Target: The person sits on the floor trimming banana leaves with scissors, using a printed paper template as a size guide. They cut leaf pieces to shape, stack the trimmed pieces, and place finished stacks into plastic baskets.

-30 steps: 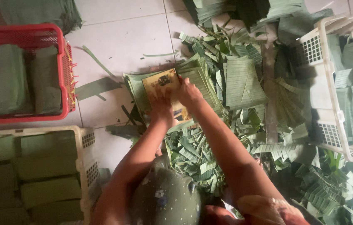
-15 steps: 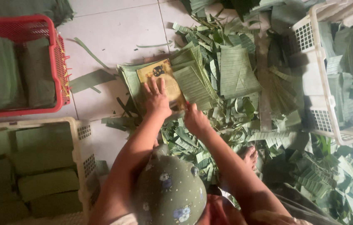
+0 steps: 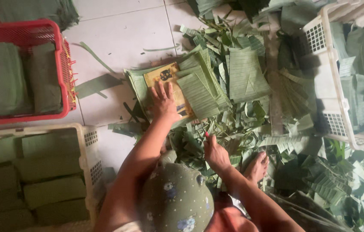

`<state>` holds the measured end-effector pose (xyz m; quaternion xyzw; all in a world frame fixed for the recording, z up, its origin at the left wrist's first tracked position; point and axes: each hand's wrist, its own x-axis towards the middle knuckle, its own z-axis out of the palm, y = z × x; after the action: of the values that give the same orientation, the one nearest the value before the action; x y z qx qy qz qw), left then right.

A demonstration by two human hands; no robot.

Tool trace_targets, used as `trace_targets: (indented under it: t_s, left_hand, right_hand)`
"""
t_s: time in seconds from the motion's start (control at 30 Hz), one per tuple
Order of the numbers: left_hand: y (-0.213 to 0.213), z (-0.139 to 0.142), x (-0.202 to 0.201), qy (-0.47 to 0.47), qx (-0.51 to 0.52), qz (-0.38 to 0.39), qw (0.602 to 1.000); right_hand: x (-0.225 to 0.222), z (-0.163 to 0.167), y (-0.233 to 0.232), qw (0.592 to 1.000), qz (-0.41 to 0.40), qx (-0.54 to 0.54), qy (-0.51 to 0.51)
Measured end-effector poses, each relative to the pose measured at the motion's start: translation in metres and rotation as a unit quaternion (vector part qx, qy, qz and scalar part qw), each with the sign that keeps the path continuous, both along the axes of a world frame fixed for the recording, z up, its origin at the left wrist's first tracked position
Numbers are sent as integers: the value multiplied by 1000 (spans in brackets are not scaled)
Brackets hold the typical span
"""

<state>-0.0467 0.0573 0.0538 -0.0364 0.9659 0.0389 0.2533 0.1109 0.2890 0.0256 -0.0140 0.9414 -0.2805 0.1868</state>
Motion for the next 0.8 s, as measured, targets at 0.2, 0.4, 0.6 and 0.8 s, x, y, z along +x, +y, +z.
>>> trace_targets:
  t_s: [0.2, 0.4, 0.6, 0.8]
  left_hand:
    - [-1, -8, -8, -42, 14, 17, 999]
    - [-2, -39, -7, 33, 20, 41, 998]
    - [-2, -30, -10, 2, 25, 58, 998]
    - [-1, -4, -14, -63, 37, 48, 996]
  right_hand:
    - [-49, 33, -36, 990, 16, -115, 81]
    - [-154, 6, -94, 980, 3, -182, 81]
    - [-200, 5, -91, 998, -50, -30, -10]
    - [-226, 16, -108, 998, -19, 22, -55]
